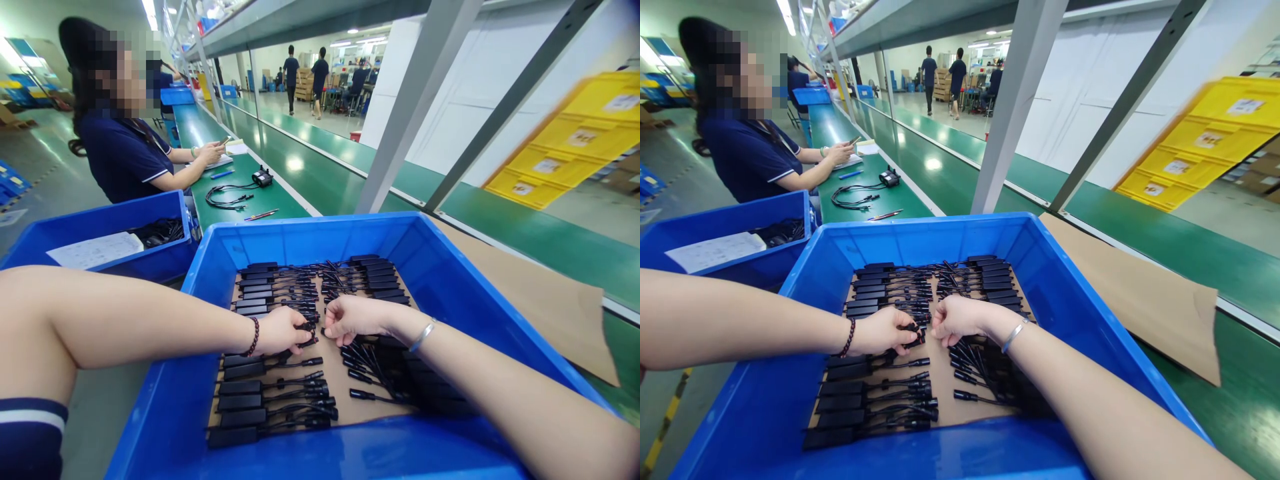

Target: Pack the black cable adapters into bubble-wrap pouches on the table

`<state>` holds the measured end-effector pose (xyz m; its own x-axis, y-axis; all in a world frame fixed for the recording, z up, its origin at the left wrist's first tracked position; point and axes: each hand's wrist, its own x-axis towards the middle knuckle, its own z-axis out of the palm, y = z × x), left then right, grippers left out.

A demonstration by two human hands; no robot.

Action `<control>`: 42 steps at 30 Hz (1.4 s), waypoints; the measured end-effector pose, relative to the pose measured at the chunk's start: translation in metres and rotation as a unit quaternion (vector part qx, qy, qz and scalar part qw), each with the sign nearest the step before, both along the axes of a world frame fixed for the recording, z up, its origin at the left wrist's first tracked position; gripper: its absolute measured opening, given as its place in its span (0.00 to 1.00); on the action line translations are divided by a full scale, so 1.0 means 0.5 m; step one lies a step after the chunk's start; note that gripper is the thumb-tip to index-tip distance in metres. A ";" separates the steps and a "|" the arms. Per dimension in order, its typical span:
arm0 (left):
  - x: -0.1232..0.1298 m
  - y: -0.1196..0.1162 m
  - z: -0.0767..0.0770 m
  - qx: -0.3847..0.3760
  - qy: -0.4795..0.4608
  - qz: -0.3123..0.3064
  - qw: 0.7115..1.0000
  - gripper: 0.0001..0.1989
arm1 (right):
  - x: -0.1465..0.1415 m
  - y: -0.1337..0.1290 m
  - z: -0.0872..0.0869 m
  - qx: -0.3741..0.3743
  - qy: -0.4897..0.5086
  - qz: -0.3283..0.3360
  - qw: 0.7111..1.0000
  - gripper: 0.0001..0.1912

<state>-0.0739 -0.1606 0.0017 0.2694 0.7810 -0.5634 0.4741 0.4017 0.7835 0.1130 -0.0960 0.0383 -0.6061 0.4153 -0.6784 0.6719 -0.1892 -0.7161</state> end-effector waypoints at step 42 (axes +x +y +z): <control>0.010 -0.005 0.026 -0.026 -0.101 0.041 0.994 0.12 | -0.022 -0.015 -0.029 0.264 0.090 0.070 0.958 0.08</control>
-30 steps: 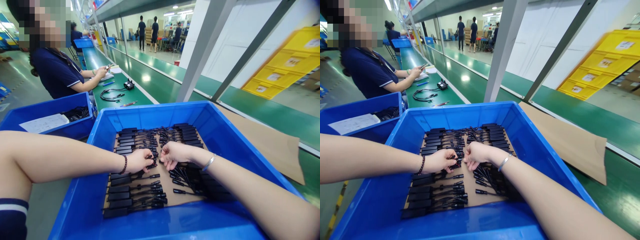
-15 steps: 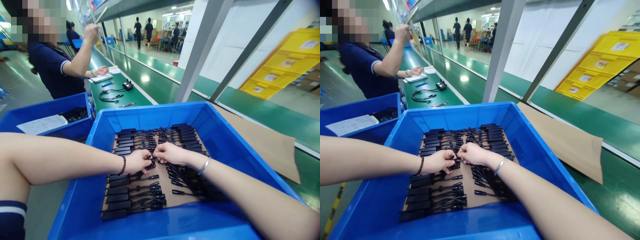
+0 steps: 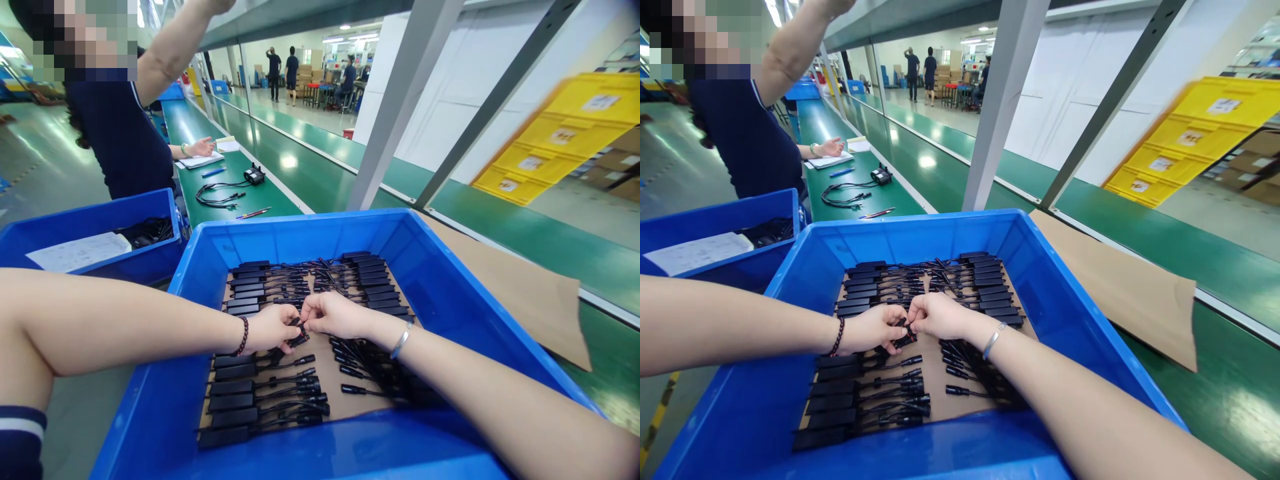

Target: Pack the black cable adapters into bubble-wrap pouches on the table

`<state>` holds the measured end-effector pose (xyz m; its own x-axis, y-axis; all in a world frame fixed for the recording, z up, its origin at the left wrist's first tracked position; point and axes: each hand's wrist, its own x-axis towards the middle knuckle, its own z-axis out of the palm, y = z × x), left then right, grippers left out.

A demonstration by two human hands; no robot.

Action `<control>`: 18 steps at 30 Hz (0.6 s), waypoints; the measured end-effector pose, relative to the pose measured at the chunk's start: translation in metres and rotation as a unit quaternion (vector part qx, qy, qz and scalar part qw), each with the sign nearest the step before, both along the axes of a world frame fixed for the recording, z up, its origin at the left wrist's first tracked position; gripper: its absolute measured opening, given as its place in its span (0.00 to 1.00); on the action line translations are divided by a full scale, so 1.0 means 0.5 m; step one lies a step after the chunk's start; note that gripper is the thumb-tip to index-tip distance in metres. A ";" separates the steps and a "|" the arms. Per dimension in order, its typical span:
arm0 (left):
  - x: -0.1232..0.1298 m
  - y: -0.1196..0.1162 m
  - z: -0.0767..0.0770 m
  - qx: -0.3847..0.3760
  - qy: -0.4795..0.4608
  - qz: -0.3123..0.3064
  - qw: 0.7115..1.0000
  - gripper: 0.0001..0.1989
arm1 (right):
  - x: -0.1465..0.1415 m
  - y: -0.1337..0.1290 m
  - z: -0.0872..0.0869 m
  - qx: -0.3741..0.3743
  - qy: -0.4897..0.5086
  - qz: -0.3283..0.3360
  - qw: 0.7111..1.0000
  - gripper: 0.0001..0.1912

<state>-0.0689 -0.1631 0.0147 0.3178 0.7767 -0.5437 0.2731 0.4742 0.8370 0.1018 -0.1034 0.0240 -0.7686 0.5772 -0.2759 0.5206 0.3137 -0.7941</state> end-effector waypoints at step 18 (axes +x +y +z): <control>-0.002 0.001 -0.006 0.016 0.004 0.025 1.000 0.12 | -0.006 -0.006 -0.018 0.052 -0.023 -0.042 0.998 0.06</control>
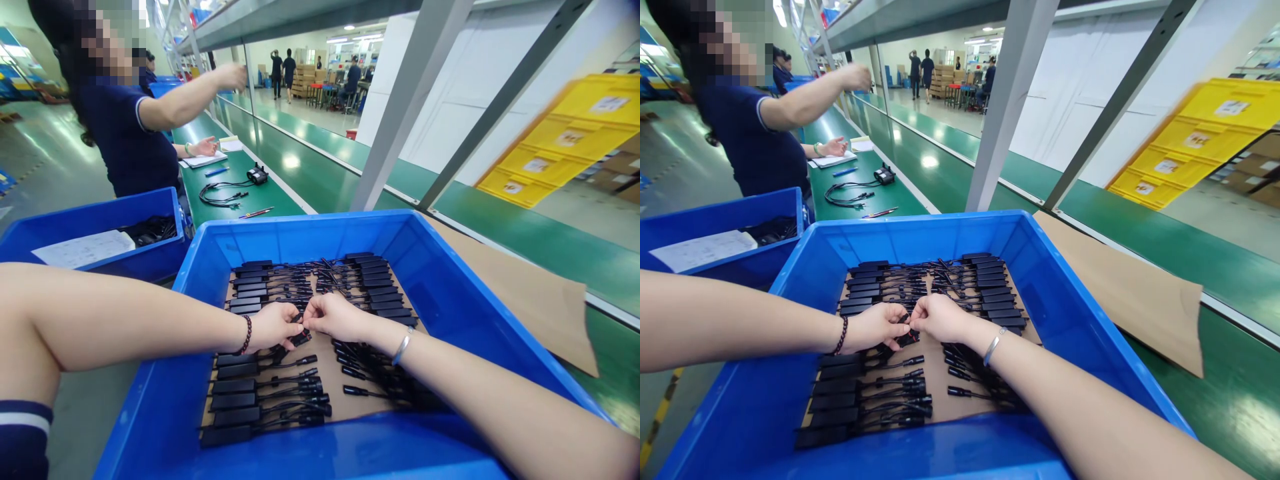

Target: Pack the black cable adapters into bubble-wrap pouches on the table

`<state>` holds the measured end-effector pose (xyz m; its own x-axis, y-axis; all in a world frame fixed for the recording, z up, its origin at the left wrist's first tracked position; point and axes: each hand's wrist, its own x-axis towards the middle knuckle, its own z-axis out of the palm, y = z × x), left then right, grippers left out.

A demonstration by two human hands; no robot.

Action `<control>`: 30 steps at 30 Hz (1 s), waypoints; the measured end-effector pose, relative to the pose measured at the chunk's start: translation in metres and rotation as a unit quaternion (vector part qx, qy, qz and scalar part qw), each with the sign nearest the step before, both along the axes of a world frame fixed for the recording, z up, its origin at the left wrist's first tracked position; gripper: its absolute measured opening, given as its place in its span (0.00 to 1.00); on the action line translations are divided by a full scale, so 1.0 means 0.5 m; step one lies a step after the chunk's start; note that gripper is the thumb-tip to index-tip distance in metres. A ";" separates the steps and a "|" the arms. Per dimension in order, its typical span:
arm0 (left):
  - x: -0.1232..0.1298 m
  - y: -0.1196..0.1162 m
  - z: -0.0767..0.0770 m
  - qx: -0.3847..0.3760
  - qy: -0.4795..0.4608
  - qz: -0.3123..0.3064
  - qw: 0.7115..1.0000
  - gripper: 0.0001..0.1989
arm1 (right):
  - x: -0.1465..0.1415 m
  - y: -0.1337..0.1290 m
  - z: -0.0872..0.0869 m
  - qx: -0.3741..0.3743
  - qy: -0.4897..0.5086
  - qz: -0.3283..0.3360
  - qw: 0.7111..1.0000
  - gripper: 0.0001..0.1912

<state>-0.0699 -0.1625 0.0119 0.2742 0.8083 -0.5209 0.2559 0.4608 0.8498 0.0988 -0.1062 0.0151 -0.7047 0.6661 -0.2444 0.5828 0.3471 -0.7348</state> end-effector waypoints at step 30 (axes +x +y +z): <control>-0.003 0.002 0.018 -0.068 -0.033 0.025 0.997 0.14 | 0.000 0.008 0.041 0.039 -0.120 0.081 0.989 0.05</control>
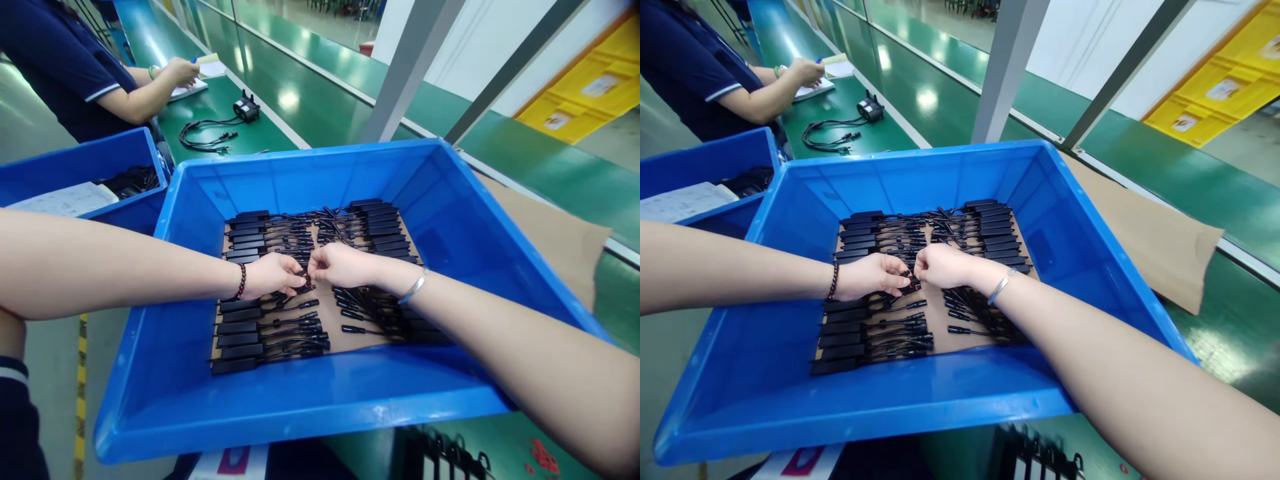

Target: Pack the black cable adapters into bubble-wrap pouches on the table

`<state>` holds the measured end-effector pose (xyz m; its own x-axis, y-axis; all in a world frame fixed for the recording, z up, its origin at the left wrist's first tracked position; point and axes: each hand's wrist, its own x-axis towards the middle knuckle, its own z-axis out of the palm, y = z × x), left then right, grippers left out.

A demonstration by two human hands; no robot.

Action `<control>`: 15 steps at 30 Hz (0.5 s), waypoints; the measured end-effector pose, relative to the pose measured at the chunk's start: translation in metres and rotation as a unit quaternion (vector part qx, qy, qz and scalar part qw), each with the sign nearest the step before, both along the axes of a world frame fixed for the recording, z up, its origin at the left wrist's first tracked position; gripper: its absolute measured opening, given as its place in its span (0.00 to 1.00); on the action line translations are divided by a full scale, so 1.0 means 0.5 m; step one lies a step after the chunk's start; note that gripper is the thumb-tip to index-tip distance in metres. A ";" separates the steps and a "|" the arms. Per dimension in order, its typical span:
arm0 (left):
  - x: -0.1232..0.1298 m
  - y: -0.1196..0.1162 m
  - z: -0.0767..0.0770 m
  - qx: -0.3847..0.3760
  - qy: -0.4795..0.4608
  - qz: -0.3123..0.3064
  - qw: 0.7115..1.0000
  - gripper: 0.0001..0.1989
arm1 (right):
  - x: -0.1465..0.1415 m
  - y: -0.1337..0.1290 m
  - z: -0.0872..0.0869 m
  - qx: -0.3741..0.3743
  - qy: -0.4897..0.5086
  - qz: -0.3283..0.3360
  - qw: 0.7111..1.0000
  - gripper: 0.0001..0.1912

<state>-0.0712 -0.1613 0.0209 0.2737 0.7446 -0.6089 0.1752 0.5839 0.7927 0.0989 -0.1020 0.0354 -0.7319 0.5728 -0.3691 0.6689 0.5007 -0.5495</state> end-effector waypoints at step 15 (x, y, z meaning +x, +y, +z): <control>0.006 -0.003 0.019 0.041 0.068 -0.107 0.991 0.15 | 0.057 -0.012 0.203 0.206 0.103 -0.074 0.970 0.14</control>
<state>-0.0680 -0.1628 0.0304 0.3502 0.7263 -0.5915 0.3967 0.4570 0.7961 0.1274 -0.1081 0.1369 -0.6651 0.7444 0.0591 0.6464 0.6135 -0.4536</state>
